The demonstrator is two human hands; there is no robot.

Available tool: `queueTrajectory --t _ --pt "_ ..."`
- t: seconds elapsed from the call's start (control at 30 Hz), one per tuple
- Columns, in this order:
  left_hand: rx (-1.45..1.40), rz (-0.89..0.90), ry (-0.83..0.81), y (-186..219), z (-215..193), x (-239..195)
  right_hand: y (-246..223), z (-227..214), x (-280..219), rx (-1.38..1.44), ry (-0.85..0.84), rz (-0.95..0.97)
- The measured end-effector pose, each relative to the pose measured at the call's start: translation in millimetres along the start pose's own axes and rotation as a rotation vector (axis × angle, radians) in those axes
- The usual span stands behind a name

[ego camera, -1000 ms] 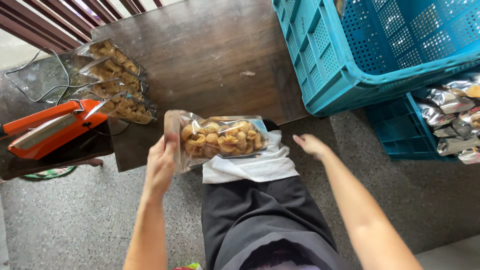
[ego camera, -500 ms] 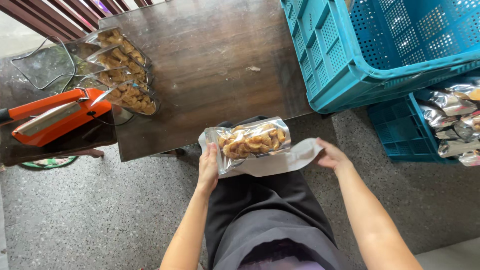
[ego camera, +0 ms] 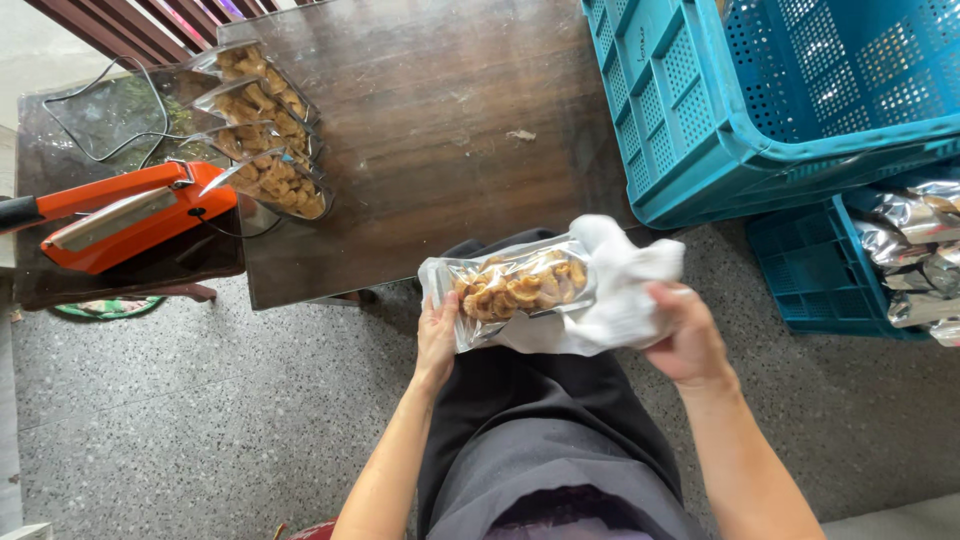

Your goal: The person repeatedly wipes sealed snack packages with a white cloth, then places them on a table. The person handles each package one at a time, wiping the exterior before stacking them.

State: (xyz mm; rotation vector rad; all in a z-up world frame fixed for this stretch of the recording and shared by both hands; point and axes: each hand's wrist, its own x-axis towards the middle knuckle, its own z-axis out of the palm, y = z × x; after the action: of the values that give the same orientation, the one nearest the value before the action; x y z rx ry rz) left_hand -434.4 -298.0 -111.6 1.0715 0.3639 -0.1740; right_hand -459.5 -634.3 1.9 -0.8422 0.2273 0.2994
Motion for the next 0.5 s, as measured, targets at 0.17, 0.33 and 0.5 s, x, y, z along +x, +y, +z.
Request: queueTrajectory --t 0.17,0.33,0.5 --pt "0.180 -0.021 0.066 -5.1 12.7 -18.7 76.9 101.4 43.7 -1.418 -0.197 -0.690" --pt "0.034 -0.015 0.014 -2.0 11.0 -26.0 101.0 118.1 66.4 -1.832 -0.071 -1.091" --pt "0.179 0.015 0.056 3.5 15.6 -18.8 69.2 19.6 103.7 -1.733 0.087 -0.930"
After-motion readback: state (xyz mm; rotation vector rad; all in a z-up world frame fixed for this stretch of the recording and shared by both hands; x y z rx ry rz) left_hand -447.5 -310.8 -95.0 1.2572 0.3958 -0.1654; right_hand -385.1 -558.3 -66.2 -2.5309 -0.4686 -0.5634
